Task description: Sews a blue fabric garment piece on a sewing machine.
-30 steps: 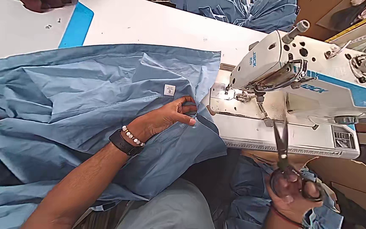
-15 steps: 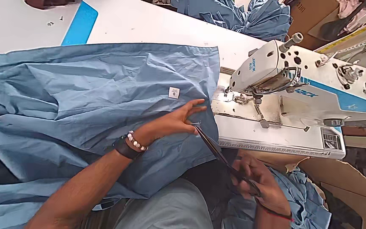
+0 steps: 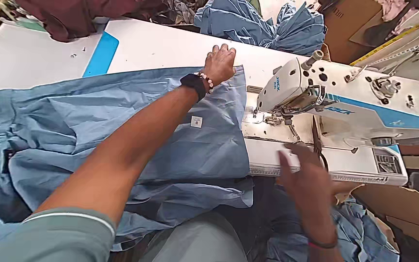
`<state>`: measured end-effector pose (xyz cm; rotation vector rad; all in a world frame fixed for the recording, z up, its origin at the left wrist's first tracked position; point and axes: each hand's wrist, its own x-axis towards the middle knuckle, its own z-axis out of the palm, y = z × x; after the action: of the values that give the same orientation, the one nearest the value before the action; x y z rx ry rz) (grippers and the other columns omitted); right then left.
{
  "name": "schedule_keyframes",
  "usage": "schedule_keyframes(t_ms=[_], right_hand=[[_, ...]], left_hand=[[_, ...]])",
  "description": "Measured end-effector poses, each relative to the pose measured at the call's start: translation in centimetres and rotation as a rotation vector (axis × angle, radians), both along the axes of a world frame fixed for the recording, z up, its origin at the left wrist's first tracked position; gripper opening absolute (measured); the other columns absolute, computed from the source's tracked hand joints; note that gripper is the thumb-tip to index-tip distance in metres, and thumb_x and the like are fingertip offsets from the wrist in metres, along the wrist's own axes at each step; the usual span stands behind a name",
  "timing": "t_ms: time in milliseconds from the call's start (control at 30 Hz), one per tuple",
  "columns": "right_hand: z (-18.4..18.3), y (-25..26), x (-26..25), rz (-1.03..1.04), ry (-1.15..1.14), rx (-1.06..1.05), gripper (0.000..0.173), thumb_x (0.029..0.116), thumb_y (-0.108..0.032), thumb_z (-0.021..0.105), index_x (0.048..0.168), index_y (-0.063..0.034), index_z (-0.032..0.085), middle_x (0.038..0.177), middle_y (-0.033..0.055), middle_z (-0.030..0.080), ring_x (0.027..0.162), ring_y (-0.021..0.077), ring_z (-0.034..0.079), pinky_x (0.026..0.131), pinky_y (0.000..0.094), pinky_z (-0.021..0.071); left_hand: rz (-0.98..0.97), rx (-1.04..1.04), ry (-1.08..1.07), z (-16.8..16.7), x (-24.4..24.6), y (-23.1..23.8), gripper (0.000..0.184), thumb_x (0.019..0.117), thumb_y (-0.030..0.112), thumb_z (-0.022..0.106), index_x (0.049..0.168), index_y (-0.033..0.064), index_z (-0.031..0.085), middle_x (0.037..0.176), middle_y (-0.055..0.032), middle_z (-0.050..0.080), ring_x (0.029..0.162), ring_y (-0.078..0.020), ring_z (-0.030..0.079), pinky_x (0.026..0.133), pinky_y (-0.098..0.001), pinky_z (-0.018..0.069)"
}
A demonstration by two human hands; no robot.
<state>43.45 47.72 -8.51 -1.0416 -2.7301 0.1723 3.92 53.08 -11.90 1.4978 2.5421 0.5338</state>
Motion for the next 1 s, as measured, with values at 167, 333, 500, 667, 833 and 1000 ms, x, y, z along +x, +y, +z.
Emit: schedule_keyframes(t_ms=[167, 333, 500, 667, 833, 1000], right_hand=[[-12.9, -7.1, -2.0, 0.534, 0.165, 0.09, 0.045, 0.1057, -0.027, 0.053, 0.15, -0.027, 0.055, 0.157, 0.0044, 0.052, 0.148, 0.0256, 0.044, 0.124, 0.055, 0.0313], [-18.8, -8.4, 8.3, 0.502, 0.232, -0.087, 0.023, 0.0955, -0.01, 0.055, 0.095, -0.0184, 0.076, 0.109, -0.0036, 0.078, 0.113, 0.0146, 0.07, 0.098, 0.0369, 0.0564], [-10.9, -5.4, 0.5, 0.052, 0.521, -0.21, 0.022, 0.0994, -0.015, 0.055, 0.108, -0.0126, 0.074, 0.109, 0.0032, 0.075, 0.103, 0.0167, 0.069, 0.088, 0.0371, 0.0574], [-9.1, 0.0, -6.3, -0.217, 0.608, -0.508, 0.03, 0.0972, -0.036, 0.071, 0.122, -0.02, 0.072, 0.103, -0.009, 0.073, 0.099, 0.011, 0.064, 0.088, 0.0409, 0.0513], [-8.7, 0.0, -6.5, -0.279, 0.676, -0.58, 0.015, 0.0949, -0.032, 0.074, 0.104, -0.0216, 0.081, 0.089, -0.0104, 0.072, 0.088, 0.0095, 0.062, 0.081, 0.0391, 0.0472], [-8.8, -0.5, -6.6, -0.295, 0.768, -0.521, 0.012, 0.0904, -0.023, 0.079, 0.101, -0.0183, 0.08, 0.09, -0.0092, 0.073, 0.082, 0.0056, 0.062, 0.07, 0.0269, 0.0468]], left_hand=[[0.033, 0.102, 0.023, -5.3, -2.1, 0.0, 0.069, 0.0883, 0.067, 0.065, 0.117, 0.0043, 0.067, 0.12, -0.0205, 0.064, 0.107, -0.0402, 0.066, 0.086, -0.0628, 0.0543], [-0.149, 0.161, -0.066, -4.9, 8.8, -12.7, 0.042, 0.1011, 0.047, 0.06, 0.097, 0.0067, 0.071, 0.087, -0.0134, 0.068, 0.085, -0.033, 0.066, 0.078, -0.0547, 0.0504], [-0.189, 0.235, -0.163, -6.7, 13.3, -16.2, 0.034, 0.0984, 0.047, 0.064, 0.094, 0.0152, 0.076, 0.084, 0.002, 0.071, 0.079, -0.0158, 0.061, 0.078, -0.0429, 0.0434], [-0.237, 0.242, -0.231, -5.7, 13.5, -16.0, 0.031, 0.0975, 0.045, 0.066, 0.096, 0.0151, 0.076, 0.089, 0.0024, 0.072, 0.084, -0.0112, 0.065, 0.085, -0.0446, 0.0456], [-0.312, 0.195, -0.209, -3.8, 14.5, -14.6, 0.028, 0.1013, 0.037, 0.06, 0.114, 0.0173, 0.076, 0.107, 0.0013, 0.073, 0.103, -0.0171, 0.065, 0.089, -0.0424, 0.0485], [-0.323, 0.244, -0.28, -3.2, 16.0, -12.7, 0.023, 0.1006, 0.029, 0.063, 0.115, 0.018, 0.078, 0.102, 0.0016, 0.074, 0.093, -0.0105, 0.067, 0.082, -0.0294, 0.0532]])
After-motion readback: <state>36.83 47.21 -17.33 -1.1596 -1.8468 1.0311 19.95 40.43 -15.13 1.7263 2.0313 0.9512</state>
